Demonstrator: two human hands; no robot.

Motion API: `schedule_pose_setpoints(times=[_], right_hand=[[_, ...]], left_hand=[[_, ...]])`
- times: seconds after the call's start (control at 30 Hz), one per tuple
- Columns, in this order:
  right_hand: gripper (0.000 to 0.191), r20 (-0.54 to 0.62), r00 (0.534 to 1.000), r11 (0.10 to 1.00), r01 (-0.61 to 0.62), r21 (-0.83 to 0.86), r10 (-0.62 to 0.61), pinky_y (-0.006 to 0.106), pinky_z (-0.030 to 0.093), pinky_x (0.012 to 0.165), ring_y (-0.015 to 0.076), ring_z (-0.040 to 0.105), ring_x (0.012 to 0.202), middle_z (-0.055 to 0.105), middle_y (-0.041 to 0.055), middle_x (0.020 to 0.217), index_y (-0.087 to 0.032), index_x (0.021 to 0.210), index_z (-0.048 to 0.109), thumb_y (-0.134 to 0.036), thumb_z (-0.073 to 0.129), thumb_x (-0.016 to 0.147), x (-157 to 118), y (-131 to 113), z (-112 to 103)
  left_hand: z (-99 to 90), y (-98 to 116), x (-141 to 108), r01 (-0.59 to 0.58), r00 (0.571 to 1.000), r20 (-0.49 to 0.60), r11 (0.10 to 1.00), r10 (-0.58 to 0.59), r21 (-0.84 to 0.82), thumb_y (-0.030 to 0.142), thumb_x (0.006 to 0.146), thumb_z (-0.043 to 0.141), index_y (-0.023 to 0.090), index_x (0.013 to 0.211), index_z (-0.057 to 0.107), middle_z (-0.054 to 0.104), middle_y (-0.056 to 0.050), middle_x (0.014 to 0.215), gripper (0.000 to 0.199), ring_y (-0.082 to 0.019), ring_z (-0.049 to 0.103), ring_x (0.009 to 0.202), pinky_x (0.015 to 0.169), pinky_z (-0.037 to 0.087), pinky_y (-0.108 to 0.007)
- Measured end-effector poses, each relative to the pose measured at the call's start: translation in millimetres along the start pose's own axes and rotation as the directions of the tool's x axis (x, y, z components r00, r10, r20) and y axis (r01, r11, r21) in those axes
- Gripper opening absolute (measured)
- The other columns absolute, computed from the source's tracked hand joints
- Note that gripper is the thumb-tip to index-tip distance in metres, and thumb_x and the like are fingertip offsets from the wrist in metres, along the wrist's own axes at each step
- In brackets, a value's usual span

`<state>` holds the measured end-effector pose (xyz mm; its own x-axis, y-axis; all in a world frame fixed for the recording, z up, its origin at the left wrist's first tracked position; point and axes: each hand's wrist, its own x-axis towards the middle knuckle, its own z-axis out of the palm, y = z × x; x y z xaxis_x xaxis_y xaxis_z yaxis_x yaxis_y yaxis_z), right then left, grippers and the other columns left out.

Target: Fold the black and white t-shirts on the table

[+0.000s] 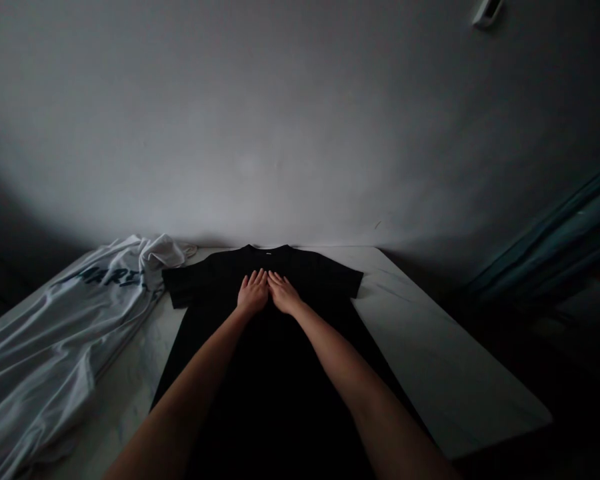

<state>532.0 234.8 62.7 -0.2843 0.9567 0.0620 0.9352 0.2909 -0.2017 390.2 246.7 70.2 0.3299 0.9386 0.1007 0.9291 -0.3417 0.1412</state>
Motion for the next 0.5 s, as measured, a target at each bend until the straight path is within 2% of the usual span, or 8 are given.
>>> schedule_pose_setpoints(times=[0.07, 0.13, 0.23, 0.3, 0.43, 0.5], right_hand=[[0.055, 0.029, 1.0, 1.0, 0.012, 0.005, -0.012, 0.044, 0.016, 0.122, 0.021, 0.019, 0.151, 0.022, 0.0065, 0.164, -0.022, 0.156, 0.031, -0.038, 0.027, 0.104, 30, 12, 1], [0.058, 0.062, 0.998, 0.999, -0.031, -0.015, 0.032, 0.045, 0.012, 0.123, 0.0212, 0.014, 0.152, 0.017, 0.0036, 0.165, -0.026, 0.157, 0.026, -0.046, 0.027, 0.103, 49, 36, -4], [0.06, 0.103, 0.99, 0.995, -0.092, -0.037, 0.096, 0.044, 0.009, 0.123, 0.0197, 0.01, 0.153, 0.012, 0.0007, 0.166, -0.029, 0.158, 0.02, -0.051, 0.024, 0.103, 67, 77, -16], [0.06, 0.098, 0.986, 0.99, -0.132, -0.045, 0.136, 0.045, 0.009, 0.123, 0.0194, 0.01, 0.153, 0.011, -0.0003, 0.166, -0.03, 0.158, 0.019, -0.053, 0.023, 0.103, 73, 97, -20], [0.059, 0.072, 0.968, 0.969, -0.238, -0.06, 0.242, 0.051, 0.011, 0.122, 0.0212, 0.013, 0.152, 0.013, -0.0009, 0.166, -0.033, 0.158, 0.018, -0.054, 0.022, 0.103, 80, 115, -21], [0.06, 0.059, 0.955, 0.955, -0.287, -0.07, 0.291, 0.055, 0.014, 0.121, 0.0253, 0.017, 0.151, 0.017, 0.0037, 0.165, -0.027, 0.158, 0.023, -0.053, 0.027, 0.103, 85, 112, -20]], left_hand=[[7.9, -14, 23, 0.027, 0.999, -0.025, 1.0, -0.027, 0.013, 0.033, 0.101, 0.029, 0.019, 0.153, 0.036, 0.031, -0.009, 0.161, 0.055, -0.028, 0.025, 0.15, 0.121, 0.02, -0.047], [10.2, -40, 44, 0.039, 0.999, -0.01, 0.999, -0.038, 0.028, 0.039, 0.101, 0.031, 0.021, 0.154, 0.034, 0.029, -0.007, 0.162, 0.057, -0.03, 0.023, 0.15, 0.121, 0.019, -0.05], [7.5, -80, 71, -0.012, 0.999, 0.037, 0.999, 0.011, 0.041, 0.044, 0.101, 0.033, 0.026, 0.156, 0.029, 0.025, -0.003, 0.163, 0.058, -0.029, 0.02, 0.151, 0.121, 0.019, -0.051], [6.2, -100, 84, -0.024, 0.999, 0.043, 0.998, 0.021, 0.053, 0.045, 0.1, 0.033, 0.029, 0.156, 0.028, 0.025, -0.002, 0.163, 0.058, -0.028, 0.02, 0.151, 0.12, 0.021, -0.051], [11.3, -117, 98, 0.012, 0.999, -0.034, 0.996, -0.009, 0.086, 0.044, 0.1, 0.035, 0.031, 0.154, 0.034, 0.031, -0.002, 0.161, 0.055, -0.031, 0.027, 0.148, 0.117, 0.027, -0.052], [15.7, -116, 101, 0.057, 0.995, -0.087, 0.995, -0.049, 0.087, 0.042, 0.099, 0.036, 0.03, 0.152, 0.039, 0.035, -0.004, 0.16, 0.054, -0.034, 0.031, 0.146, 0.115, 0.029, -0.055]])
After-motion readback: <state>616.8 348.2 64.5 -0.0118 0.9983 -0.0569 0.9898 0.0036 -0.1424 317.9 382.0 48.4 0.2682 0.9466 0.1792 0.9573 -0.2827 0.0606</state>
